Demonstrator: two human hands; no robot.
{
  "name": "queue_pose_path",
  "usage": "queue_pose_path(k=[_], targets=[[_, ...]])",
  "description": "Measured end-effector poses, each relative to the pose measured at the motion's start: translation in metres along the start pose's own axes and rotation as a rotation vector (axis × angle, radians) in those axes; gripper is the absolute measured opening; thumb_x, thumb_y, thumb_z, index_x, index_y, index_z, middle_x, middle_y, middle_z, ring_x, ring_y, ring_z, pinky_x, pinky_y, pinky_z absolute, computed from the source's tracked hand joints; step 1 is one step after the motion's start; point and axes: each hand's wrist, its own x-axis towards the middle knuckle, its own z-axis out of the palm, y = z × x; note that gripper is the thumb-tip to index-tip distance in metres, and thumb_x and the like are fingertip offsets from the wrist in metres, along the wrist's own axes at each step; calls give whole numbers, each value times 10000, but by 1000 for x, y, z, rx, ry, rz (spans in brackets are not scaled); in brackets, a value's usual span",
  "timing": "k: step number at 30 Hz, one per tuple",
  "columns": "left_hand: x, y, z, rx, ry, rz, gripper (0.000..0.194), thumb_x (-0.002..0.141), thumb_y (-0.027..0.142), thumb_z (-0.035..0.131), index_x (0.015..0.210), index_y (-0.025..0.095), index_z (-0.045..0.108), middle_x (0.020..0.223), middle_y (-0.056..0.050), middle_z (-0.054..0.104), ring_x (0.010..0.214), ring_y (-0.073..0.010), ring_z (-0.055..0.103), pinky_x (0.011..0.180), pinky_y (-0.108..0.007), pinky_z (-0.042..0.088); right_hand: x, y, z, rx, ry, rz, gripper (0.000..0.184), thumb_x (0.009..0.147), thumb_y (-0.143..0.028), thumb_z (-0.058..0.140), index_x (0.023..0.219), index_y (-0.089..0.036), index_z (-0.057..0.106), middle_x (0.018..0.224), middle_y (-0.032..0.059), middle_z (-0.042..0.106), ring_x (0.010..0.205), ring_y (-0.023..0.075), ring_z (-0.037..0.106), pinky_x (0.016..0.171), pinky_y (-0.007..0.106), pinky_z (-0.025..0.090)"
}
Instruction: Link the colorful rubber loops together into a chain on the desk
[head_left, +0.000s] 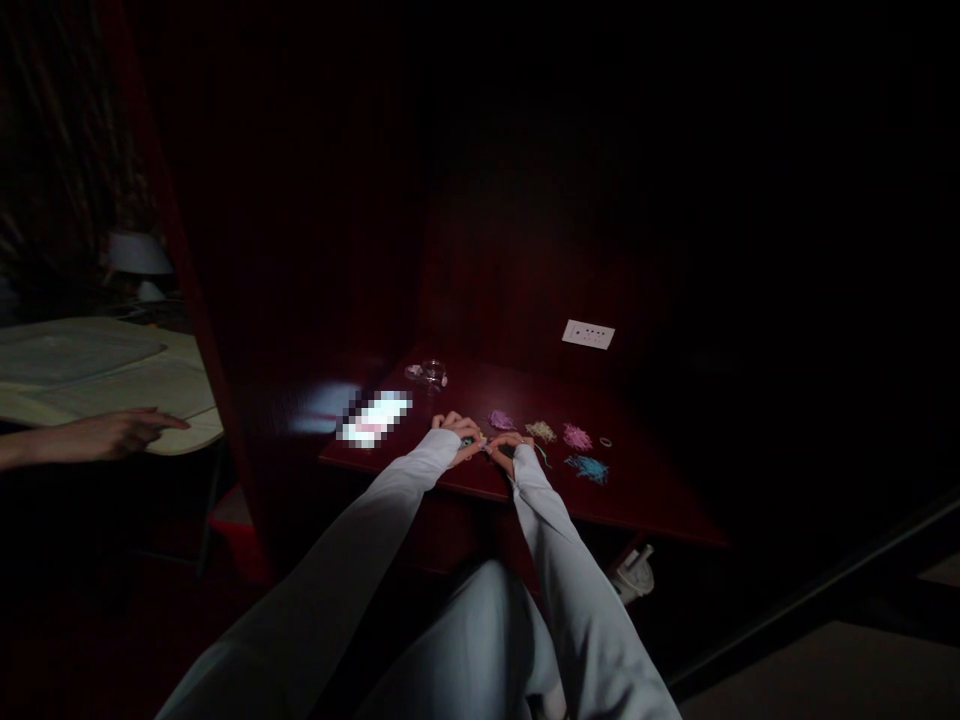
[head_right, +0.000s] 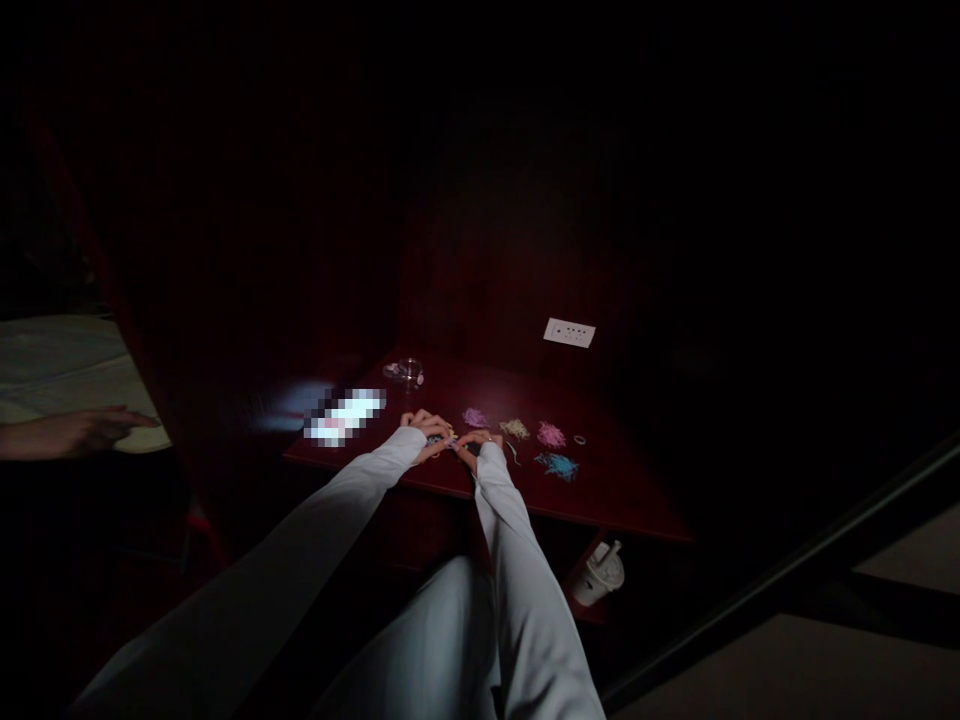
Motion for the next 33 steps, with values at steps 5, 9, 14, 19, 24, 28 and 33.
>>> queue_pose_path(k=[5, 9, 14, 19, 24, 28, 33], targets=[[1, 0, 0, 7, -33, 15, 221, 1002, 347, 571, 916, 262, 756, 1197, -4, 733, 1129, -222, 505, 983, -428, 303, -1, -5, -2, 1, -30, 5, 311, 793, -537, 755, 740, -232, 787, 955, 87, 745, 1082, 289, 586, 1000, 454, 433], [3, 1, 3, -17, -34, 39, 232, 1013, 336, 554, 919, 250, 749, 1173, -4, 734, 1108, -217, 503, 976, -417, 303, -2, -8, -2, 11, -2, 15, 385, 789, -609, 739, 732, -231, 787, 953, 91, 751, 1083, 304, 590, 1006, 483, 433], [6, 6, 4, -39, -47, 30, 226, 1009, 316, 559, 901, 249, 747, 1126, -1, 743, 1079, -211, 504, 968, -404, 309, -2, -9, -2, 29, 22, 25, 422, 764, -660, 747, 715, -243, 783, 932, 94, 750, 1076, 314, 592, 992, 501, 448], [6, 8, 3, -45, -62, 25, 221, 997, 309, 578, 868, 247, 746, 1116, -1, 744, 1080, -211, 503, 972, -395, 321, -2, -11, -4, 24, 17, 27, 416, 759, -647, 760, 679, -239, 768, 906, 90, 741, 1053, 299, 600, 981, 488, 453], [6, 7, 3, -54, -35, 30, 213, 990, 309, 575, 881, 243, 746, 1135, 0, 753, 1073, -213, 512, 970, -407, 330, -3, -12, -5, 5, 14, 30, 409, 754, -645, 756, 697, -241, 771, 910, 87, 742, 1050, 296, 590, 973, 467, 453], [5, 8, 0, -71, -35, 13, 212, 988, 328, 569, 888, 246, 738, 1143, -3, 757, 1084, -223, 525, 967, -418, 339, -3, -11, -5, -13, 10, 32, 361, 768, -600, 755, 744, -241, 785, 891, 84, 742, 1055, 310, 581, 964, 462, 456], [3, 10, -7, -91, -34, 29, 234, 994, 340, 553, 874, 241, 727, 1146, -5, 757, 1093, -229, 535, 965, -423, 351, -6, -8, -4, -50, -1, 23, 247, 759, -483, 780, 872, -265, 807, 944, 66, 743, 1047, 296, 575, 949, 441, 476]])
